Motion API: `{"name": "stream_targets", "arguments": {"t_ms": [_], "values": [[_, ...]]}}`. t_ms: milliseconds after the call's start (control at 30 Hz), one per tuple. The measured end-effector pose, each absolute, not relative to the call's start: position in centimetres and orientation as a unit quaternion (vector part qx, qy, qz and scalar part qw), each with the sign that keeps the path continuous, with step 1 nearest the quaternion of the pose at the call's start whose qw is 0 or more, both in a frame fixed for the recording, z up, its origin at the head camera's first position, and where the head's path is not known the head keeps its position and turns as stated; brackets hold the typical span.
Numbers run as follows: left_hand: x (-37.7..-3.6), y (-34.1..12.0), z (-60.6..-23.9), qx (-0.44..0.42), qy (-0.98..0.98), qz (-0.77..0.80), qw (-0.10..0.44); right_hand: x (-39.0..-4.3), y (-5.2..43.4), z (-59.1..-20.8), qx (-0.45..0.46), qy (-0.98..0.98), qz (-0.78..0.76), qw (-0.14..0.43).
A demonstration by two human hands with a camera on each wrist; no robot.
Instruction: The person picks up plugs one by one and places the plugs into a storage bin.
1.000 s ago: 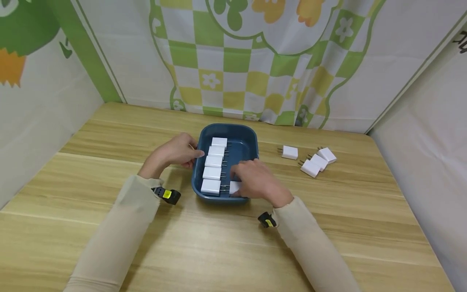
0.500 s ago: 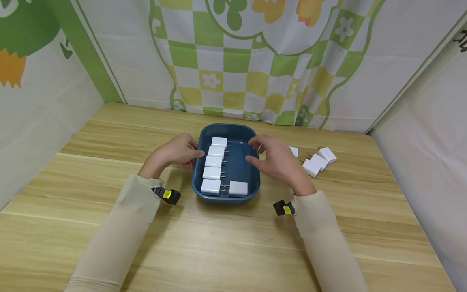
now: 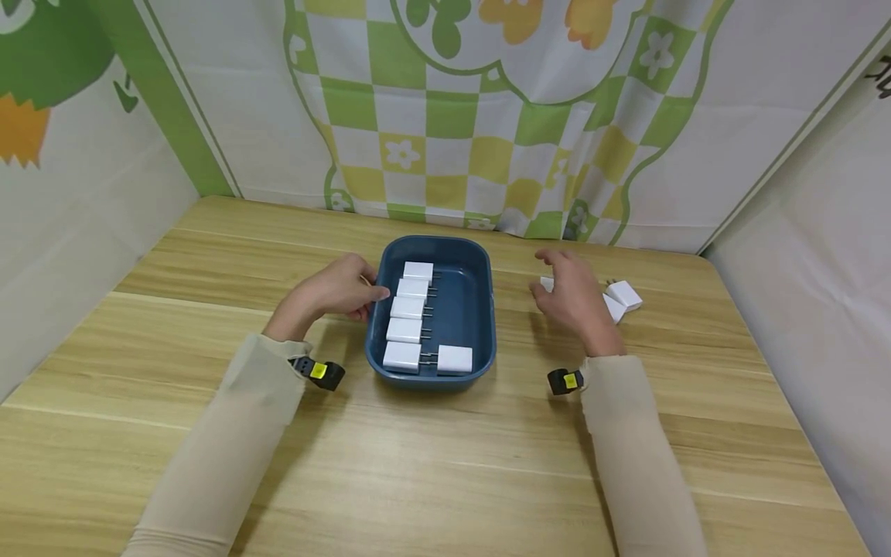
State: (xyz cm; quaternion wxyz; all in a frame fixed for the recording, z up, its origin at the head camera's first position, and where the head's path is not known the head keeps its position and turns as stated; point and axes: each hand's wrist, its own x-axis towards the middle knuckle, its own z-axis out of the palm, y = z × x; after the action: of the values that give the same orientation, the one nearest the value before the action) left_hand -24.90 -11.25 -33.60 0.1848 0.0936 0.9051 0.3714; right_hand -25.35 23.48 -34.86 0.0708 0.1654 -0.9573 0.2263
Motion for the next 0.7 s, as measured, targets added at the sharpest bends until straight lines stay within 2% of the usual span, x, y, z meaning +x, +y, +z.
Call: {"name": "stream_targets", "arguments": {"t_ms": [367, 700], "values": [[-24.9, -11.2, -33.6, 0.089, 0.907, 0.368, 0.183, -26.0, 24.7, -36.3, 0.136, -0.972, 0.193, 0.003], [-25.0, -11.3, -33.6, 0.089, 0.908, 0.367, 0.183, -26.3, 24.9, -37.1, 0.138, -0.978, 0.158, -0.009]]}}
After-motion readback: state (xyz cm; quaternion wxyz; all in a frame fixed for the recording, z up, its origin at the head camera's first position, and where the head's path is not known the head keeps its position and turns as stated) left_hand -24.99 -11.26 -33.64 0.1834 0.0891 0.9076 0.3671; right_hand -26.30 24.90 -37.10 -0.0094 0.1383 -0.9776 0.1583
